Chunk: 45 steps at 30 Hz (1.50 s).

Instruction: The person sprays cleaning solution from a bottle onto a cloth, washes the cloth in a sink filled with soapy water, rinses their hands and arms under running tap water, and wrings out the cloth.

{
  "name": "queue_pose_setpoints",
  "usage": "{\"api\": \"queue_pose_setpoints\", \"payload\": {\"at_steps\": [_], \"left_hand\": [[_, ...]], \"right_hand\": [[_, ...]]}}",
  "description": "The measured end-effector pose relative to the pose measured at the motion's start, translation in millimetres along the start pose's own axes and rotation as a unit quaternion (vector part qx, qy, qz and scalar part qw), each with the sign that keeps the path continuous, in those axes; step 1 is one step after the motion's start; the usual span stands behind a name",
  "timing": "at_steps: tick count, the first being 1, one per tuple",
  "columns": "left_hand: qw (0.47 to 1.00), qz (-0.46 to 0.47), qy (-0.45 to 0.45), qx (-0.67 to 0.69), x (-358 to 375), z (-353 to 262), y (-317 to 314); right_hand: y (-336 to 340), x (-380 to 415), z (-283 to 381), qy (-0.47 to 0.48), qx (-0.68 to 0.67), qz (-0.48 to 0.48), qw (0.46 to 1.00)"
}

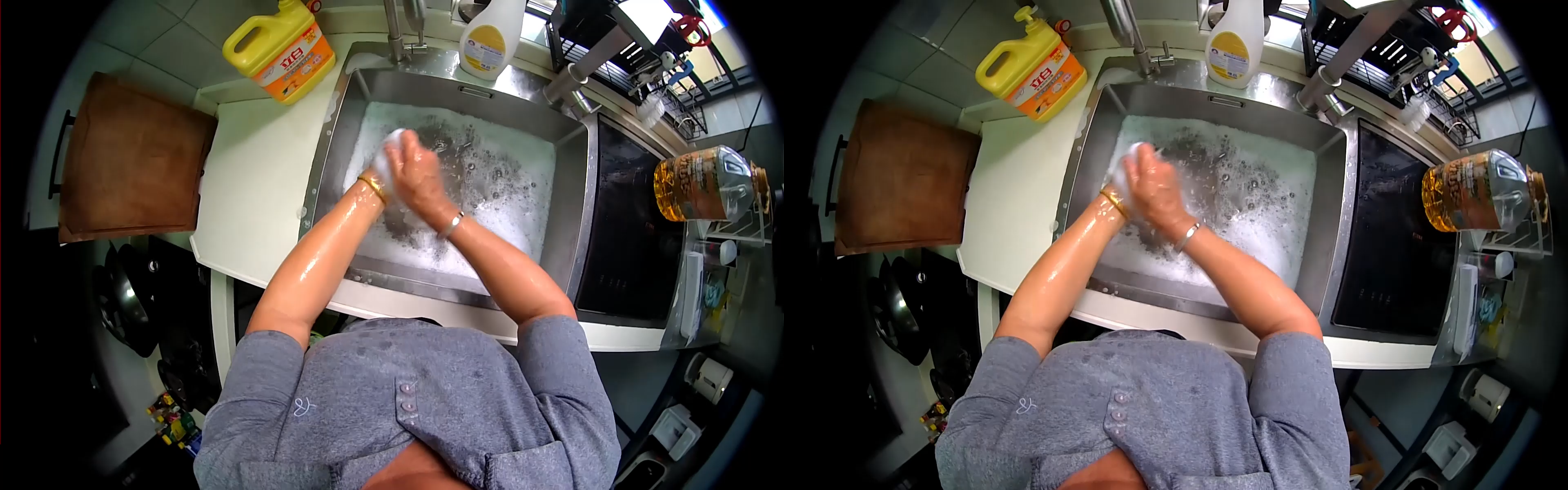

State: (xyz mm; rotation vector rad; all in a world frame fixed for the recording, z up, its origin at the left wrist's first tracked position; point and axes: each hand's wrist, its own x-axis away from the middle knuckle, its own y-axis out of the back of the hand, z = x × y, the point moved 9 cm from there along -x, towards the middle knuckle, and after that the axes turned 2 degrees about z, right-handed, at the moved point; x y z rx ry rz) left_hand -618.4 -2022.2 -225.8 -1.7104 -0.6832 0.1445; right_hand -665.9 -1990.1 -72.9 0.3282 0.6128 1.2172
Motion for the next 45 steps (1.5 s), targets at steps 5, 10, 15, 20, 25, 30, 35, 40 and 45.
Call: {"api": "queue_pose_setpoints", "payload": {"at_steps": [5,10,15,20,25,30,35,40,45], "left_hand": [[0.861,-0.312,-0.133,-0.38,39.5,-40.6,3.1],[0.821,-0.225,-0.007,-0.525,35.7,-37.6,-2.5],[0.792,-0.144,0.09,-0.586,52.2,-39.4,-51.9],[0.763,-0.12,0.122,-0.624,63.1,-52.6,-67.2],[0.82,-0.062,-0.058,-0.566,60.0,-64.9,-111.1],[0.787,-0.076,-0.131,-0.598,59.7,-67.9,-164.4],[0.727,-0.225,-0.243,-0.601,70.2,-120.1,-144.6],[0.772,-0.237,-0.2,-0.555,61.0,-123.3,-77.2],[0.929,-0.26,-0.137,-0.223,52.2,-52.5,-67.4]], "right_hand": [[5.2,17.0,-154.9,-0.082,0.126,0.048,0.987],[-5.9,30.6,-197.8,-0.195,-0.217,0.064,0.954],[11.9,12.1,-153.6,-0.165,-0.349,0.139,0.912],[30.4,6.5,-107.3,-0.132,-0.28,0.206,0.928],[43.6,4.6,-75.7,-0.054,-0.183,0.248,0.95],[25.5,20.0,-68.2,-0.06,-0.204,0.307,0.928],[23.0,19.8,-71.6,-0.13,-0.398,0.241,0.875],[39.9,3.8,-69.3,-0.133,-0.432,0.076,0.889],[28.3,2.3,-31.5,-0.09,-0.208,-0.037,0.973]]}}
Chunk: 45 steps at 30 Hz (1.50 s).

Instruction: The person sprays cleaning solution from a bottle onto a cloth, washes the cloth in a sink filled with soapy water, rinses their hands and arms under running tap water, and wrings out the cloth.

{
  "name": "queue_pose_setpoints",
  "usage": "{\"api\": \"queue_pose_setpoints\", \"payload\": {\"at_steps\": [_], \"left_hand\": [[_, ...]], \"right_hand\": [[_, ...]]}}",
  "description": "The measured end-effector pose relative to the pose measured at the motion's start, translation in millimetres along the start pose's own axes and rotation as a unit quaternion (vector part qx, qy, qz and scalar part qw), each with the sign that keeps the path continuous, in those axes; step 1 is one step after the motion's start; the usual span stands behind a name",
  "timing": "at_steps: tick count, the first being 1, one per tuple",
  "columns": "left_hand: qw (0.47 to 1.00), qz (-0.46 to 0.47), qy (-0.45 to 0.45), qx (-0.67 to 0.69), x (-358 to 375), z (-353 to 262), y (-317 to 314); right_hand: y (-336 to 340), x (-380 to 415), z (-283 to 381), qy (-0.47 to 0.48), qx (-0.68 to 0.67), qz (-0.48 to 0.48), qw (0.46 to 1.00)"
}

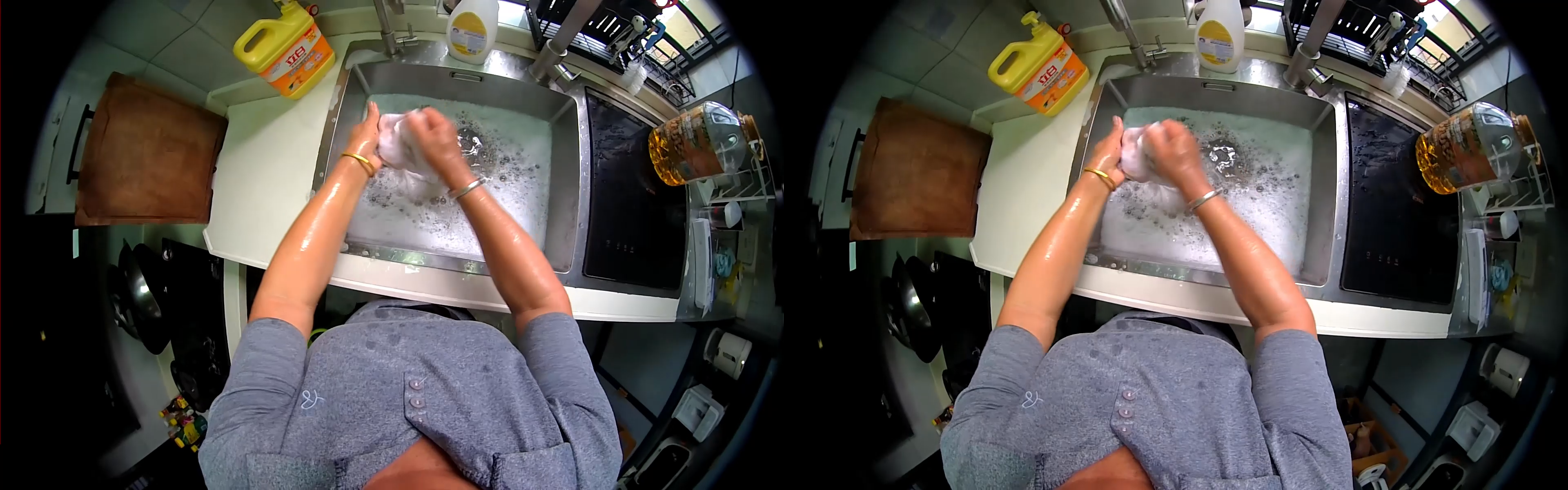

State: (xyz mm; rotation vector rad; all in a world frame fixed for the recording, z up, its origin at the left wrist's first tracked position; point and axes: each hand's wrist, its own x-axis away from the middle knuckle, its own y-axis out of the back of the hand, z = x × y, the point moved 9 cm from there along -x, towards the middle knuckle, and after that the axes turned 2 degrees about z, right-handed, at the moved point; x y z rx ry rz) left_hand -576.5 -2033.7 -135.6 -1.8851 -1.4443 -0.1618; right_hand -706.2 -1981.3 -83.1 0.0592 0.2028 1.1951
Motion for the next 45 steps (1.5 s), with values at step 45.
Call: {"api": "queue_pose_setpoints", "payload": {"at_steps": [45], "left_hand": [[0.972,0.069,0.173,-0.147,26.0,22.0,39.8]], "right_hand": [[71.3,-6.4,-215.8,-0.121,0.44,0.168,0.874]]}}
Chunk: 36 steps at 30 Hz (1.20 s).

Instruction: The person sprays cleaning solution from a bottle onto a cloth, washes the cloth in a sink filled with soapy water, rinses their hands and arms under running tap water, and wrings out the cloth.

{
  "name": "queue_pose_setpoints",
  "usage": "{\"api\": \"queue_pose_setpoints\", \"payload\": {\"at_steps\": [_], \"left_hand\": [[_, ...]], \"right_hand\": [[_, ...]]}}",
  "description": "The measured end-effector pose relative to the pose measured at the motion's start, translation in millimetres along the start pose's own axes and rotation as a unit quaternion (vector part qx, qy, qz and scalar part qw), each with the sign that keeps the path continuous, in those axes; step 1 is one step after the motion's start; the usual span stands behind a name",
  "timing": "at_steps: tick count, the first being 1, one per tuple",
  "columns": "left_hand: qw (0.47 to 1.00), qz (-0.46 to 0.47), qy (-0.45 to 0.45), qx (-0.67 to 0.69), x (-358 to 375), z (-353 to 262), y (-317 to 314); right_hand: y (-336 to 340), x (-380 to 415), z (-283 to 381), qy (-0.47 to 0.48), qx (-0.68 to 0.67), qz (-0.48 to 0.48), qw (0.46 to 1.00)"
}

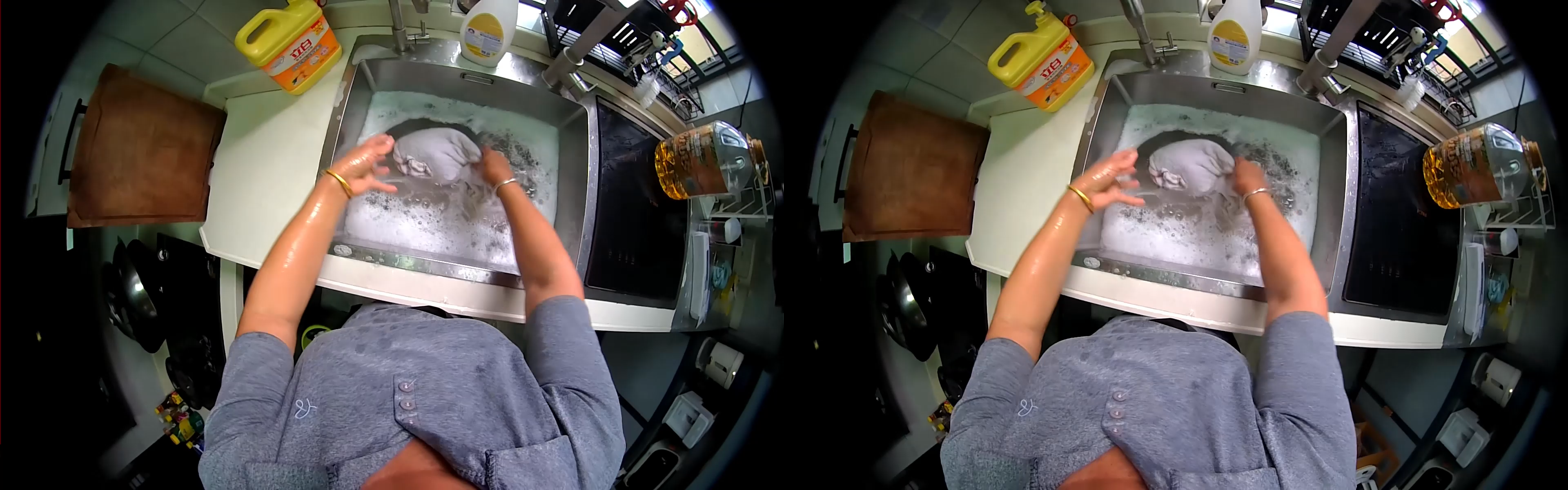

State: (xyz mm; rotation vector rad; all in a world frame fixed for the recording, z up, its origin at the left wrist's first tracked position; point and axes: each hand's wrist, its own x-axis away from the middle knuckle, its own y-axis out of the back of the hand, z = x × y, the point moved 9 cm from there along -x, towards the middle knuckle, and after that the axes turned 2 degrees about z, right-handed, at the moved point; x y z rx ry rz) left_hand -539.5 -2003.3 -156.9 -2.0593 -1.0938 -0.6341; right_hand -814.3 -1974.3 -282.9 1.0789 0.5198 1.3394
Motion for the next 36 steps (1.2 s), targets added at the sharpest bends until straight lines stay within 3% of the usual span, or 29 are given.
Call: {"api": "queue_pose_setpoints", "payload": {"at_steps": [1,2,4,6,7,8,9,10,12,15,16,17,19,21,22,23,25,27,28,30,31,32,33,34,35,36], "left_hand": [[0.998,-0.004,0.033,0.053,-7.0,20.3,-3.0],[0.994,-0.006,0.059,0.094,-11.2,35.4,-10.5],[0.981,-0.015,0.11,0.16,-18.8,59.9,-27.4],[0.971,0.002,0.119,0.208,-36.8,71.0,-36.5],[0.968,0.006,0.114,0.224,-42.7,72.0,-42.0],[0.98,0.109,0.042,0.161,-55.2,66.9,-46.5],[0.984,0.144,-0.052,0.091,-71.1,55.9,-53.8],[0.969,0.151,-0.173,0.096,-62.6,35.6,-63.8],[0.915,0.229,-0.279,0.18,-51.4,16.6,-70.3],[0.947,0.163,-0.117,0.251,-105.2,56.8,-13.5],[0.945,0.14,0.001,0.297,-64.6,43.4,-47.1],[0.945,0.099,-0.009,0.311,-37.5,25.4,-48.1],[0.988,0.056,0.014,0.143,-30.7,30.2,-22.5],[0.98,-0.024,0.059,0.189,-20.1,34.4,-18.7],[0.972,-0.063,0.081,0.21,-15.9,37.6,-17.5],[0.973,-0.044,0.086,0.211,-19.5,39.4,-24.3],[0.973,-0.008,0.099,0.21,-26.3,49.3,-39.5],[0.978,0.071,-0.079,0.179,-21.2,28.9,-58.9],[0.966,0.111,-0.168,0.162,-12.4,19.4,-68.3],[0.909,0.282,-0.253,0.174,-14.6,3.4,-82.3],[0.917,0.278,-0.169,0.232,-34.3,17.5,-67.7],[0.915,0.261,-0.087,0.296,-52.1,32.3,-52.6],[0.959,0.087,-0.028,0.269,-47.5,40.4,-29.0],[0.95,0.126,-0.017,0.285,-36.9,35.4,-28.1],[0.979,0.092,-0.007,0.183,-39.9,44.0,-10.8],[0.975,0.109,0.005,0.192,-30.3,37.6,-19.2]], "right_hand": [[-17.6,2.1,-8.0,-0.061,0.021,0.007,0.998],[-23.1,4.8,9.7,-0.053,-0.047,-0.009,0.997],[12.0,32.0,88.9,0.062,-0.162,-0.08,0.982],[54.3,57.7,146.6,0.04,-0.241,-0.031,0.969],[87.4,77.4,174.4,0.078,-0.279,-0.057,0.956],[114.9,93.9,194.7,0.099,-0.303,-0.079,0.945],[131.1,104.9,208.3,0.121,-0.327,-0.102,0.932],[135.7,110.9,218.4,0.156,-0.343,-0.137,0.916],[142.7,119.6,231.9,0.23,-0.376,-0.203,0.875],[89.0,86.4,169.6,0.251,-0.012,-0.311,0.917],[71.9,70.0,128.1,0.191,0.034,-0.269,0.943],[57.0,55.9,87.7,0.133,0.082,-0.223,0.962],[44.3,58.1,47.0,0.093,0.121,-0.336,0.93],[16.8,28.5,36.9,0.015,-0.109,-0.176,0.978],[-4.6,17.2,43.3,-0.025,-0.222,-0.09,0.971],[-7.0,17.2,83.8,0.023,-0.255,-0.026,0.966],[56.8,62.2,176.8,0.131,-0.372,-0.065,0.917],[81.0,87.8,225.6,0.151,-0.406,-0.061,0.899],[98.6,97.5,230.8,0.201,-0.331,-0.152,0.909],[98.7,103.2,225.3,0.281,-0.178,-0.287,0.898],[84.0,98.0,212.0,0.306,-0.104,-0.339,0.884],[52.4,61.7,156.4,0.251,-0.104,-0.223,0.936],[49.8,61.3,126.5,0.24,0.047,-0.314,0.918],[26.9,37.5,69.9,0.106,0.059,-0.192,0.974],[11.3,24.8,52.2,0.078,0.027,-0.169,0.982],[0.0,13.4,39.3,0.049,-0.003,-0.145,0.988]]}}
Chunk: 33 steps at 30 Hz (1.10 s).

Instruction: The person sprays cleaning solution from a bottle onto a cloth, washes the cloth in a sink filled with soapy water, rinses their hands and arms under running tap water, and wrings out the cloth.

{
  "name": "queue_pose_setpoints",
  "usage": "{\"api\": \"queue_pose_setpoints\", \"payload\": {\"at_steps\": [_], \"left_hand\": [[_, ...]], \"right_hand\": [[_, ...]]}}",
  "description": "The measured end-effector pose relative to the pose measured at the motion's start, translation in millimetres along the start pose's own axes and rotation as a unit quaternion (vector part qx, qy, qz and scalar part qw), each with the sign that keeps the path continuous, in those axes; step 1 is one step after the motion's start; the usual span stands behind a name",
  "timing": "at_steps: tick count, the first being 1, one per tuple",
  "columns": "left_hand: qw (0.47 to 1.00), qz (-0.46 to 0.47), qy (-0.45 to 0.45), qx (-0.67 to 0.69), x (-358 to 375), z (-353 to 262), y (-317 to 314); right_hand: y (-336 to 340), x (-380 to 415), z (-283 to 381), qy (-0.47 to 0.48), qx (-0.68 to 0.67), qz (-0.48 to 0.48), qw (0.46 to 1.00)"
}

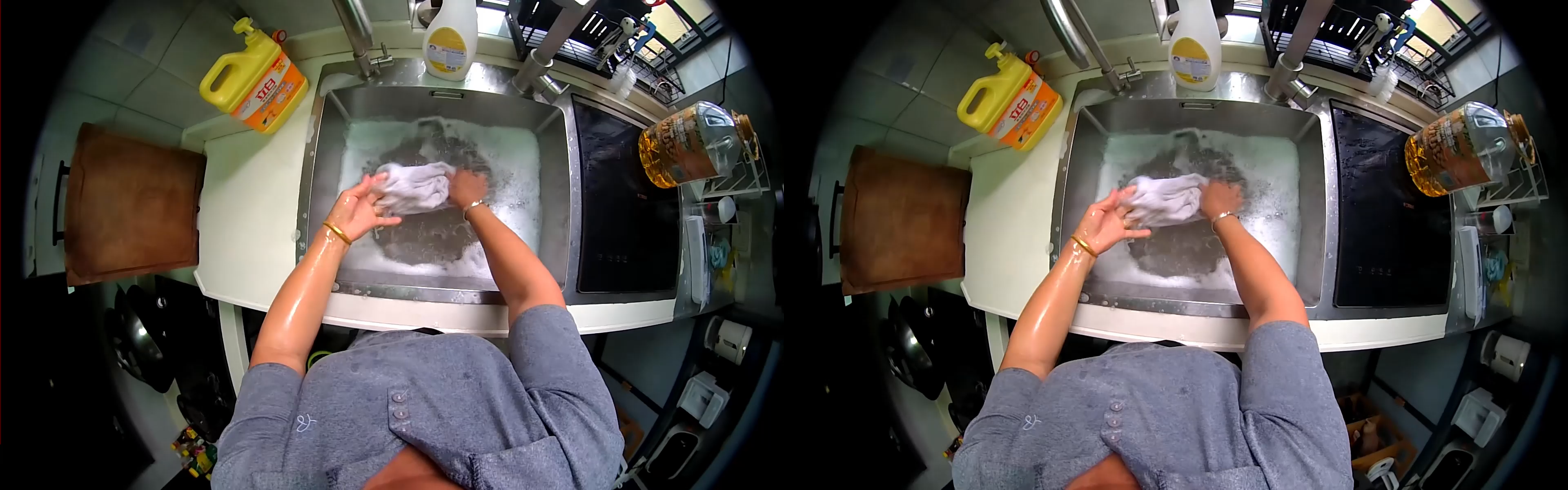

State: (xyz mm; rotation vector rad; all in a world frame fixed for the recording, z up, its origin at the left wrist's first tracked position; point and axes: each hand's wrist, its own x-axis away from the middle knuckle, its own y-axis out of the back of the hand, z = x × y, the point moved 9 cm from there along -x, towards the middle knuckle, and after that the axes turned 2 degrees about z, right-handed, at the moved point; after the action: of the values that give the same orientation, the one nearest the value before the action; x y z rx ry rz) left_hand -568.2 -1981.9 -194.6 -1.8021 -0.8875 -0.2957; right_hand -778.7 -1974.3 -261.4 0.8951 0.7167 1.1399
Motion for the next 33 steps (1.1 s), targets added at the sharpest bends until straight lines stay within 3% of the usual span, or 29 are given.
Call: {"api": "queue_pose_setpoints", "payload": {"at_steps": [1,4,5,7,9,11,12,13,15,17,19,20,21,22,24,25,26,27,28,29,32,33], "left_hand": [[1.0,0.014,0.018,0.01,7.2,1.1,-13.2],[0.995,-0.1,0.025,-0.007,-8.4,10.5,7.5],[0.997,-0.072,0.037,-0.015,-12.1,12.8,0.7],[0.982,0.165,-0.096,0.0,-23.8,5.5,-30.0],[0.978,0.166,-0.127,0.022,-31.2,5.6,-19.9],[0.994,-0.071,-0.062,0.048,-35.3,12.6,29.1],[0.996,-0.02,-0.021,0.079,-21.5,7.5,-3.0],[0.998,-0.045,-0.018,0.036,-6.5,-0.2,4.3],[0.999,-0.028,-0.007,0.04,6.2,-4.2,4.3],[0.997,-0.067,-0.003,0.044,5.5,-6.3,8.8],[0.993,-0.119,0.012,0.004,-4.2,1.7,13.6],[0.996,-0.087,0.034,0.006,-20.0,13.2,18.9],[1.0,-0.029,-0.002,0.0,-32.1,20.8,20.6],[0.978,0.102,-0.13,-0.126,-33.5,8.2,-3.0],[0.931,0.257,-0.226,-0.131,-7.1,0.9,-60.9],[0.956,0.209,-0.171,-0.113,-10.5,1.7,-56.5],[0.977,0.157,-0.116,-0.088,-12.0,3.5,-50.9],[0.997,0.033,0.021,0.067,-4.2,19.1,-35.1],[0.996,0.022,0.0,0.082,-9.0,14.4,-8.6],[0.998,0.004,0.001,0.061,-5.7,7.4,-2.2],[0.998,-0.063,0.005,0.026,0.9,4.2,11.4],[0.997,-0.072,0.018,0.03,-4.9,10.4,14.5]], "right_hand": [[-15.1,1.5,-14.2,-0.036,-0.026,0.024,0.999],[32.2,1.7,101.6,0.002,-0.267,0.063,0.962],[53.5,11.4,137.4,0.003,-0.346,0.077,0.935],[91.4,29.4,189.3,0.068,-0.436,0.03,0.897],[71.8,24.6,159.2,0.145,-0.261,-0.069,0.952],[42.9,26.4,116.0,0.216,-0.075,-0.165,0.959],[28.3,16.5,67.2,0.111,-0.009,-0.057,0.992],[14.5,15.0,18.0,0.006,0.058,0.055,0.997],[-4.1,16.4,-8.6,-0.042,0.121,0.121,0.984],[-12.8,1.4,6.7,-0.065,-0.148,0.044,0.986],[34.2,7.0,99.0,0.023,-0.258,0.093,0.961],[57.5,15.6,134.0,0.059,-0.296,0.052,0.952],[89.2,27.0,170.1,0.082,-0.345,0.005,0.935],[94.5,30.0,170.9,0.127,-0.283,-0.047,0.949],[77.5,42.5,166.8,0.215,-0.154,-0.149,0.953],[67.1,50.9,170.5,0.257,-0.091,-0.197,0.942],[51.1,30.6,120.1,0.145,-0.152,-0.078,0.975],[34.8,17.7,57.3,0.032,-0.206,0.045,0.977],[7.3,19.8,8.5,-0.065,-0.058,0.103,0.991],[-15.6,22.5,-28.1,-0.16,0.092,0.154,0.971],[-42.8,4.8,-25.3,-0.175,-0.097,0.191,0.961],[4.1,9.2,36.8,-0.141,-0.199,0.16,0.956]]}}
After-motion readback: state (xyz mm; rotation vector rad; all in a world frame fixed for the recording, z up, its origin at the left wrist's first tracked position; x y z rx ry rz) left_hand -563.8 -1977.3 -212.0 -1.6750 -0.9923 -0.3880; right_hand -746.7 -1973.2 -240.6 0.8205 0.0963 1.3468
